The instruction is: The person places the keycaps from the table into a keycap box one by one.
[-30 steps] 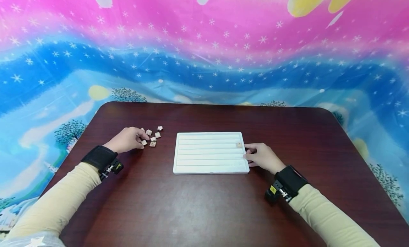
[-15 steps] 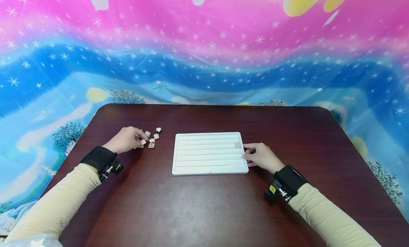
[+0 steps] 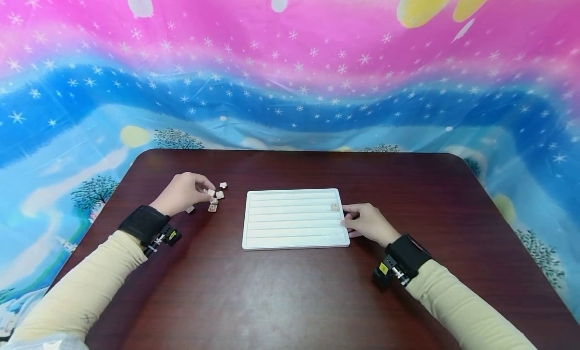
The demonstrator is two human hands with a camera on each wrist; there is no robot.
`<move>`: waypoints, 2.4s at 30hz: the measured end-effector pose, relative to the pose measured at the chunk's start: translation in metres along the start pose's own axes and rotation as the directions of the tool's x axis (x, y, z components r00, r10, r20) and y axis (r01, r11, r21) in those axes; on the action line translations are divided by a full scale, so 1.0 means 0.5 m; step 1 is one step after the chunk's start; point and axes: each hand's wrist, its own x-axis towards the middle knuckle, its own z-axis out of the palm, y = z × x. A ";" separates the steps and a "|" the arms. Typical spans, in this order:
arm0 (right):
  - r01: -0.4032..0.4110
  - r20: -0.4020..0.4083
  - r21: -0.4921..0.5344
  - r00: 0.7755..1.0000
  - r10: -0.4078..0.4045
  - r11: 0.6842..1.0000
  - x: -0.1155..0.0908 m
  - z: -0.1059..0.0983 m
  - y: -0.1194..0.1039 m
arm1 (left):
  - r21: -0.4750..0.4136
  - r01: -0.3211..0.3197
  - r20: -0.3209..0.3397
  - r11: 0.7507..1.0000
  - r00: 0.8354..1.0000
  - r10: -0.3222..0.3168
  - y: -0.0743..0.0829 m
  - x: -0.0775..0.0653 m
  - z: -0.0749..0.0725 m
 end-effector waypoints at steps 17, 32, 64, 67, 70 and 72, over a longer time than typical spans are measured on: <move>-0.021 -0.020 0.002 1.000 0.021 1.000 0.000 0.002 0.011 | -0.119 -0.033 -0.013 0.992 0.999 0.032 0.101 0.034 0.064; -0.015 -0.015 0.019 1.000 0.016 1.000 0.000 0.004 0.002 | -0.157 -0.107 0.029 0.982 0.993 0.113 0.195 0.084 0.128; -0.035 -0.020 0.004 0.999 0.035 0.999 0.002 0.002 0.000 | -0.256 -0.166 0.079 0.952 0.978 0.192 0.333 0.165 0.226; -0.035 -0.017 0.003 0.999 0.035 0.999 0.002 0.001 -0.001 | -0.244 -0.178 0.083 0.953 0.976 0.204 0.338 0.169 0.237; -0.030 -0.011 0.009 0.999 0.030 1.000 0.002 0.001 0.000 | -0.231 -0.179 0.087 0.956 0.975 0.204 0.341 0.171 0.245; -0.024 -0.004 0.017 1.000 0.024 1.000 0.002 0.000 0.001 | -0.225 -0.169 0.089 0.959 0.977 0.193 0.344 0.172 0.248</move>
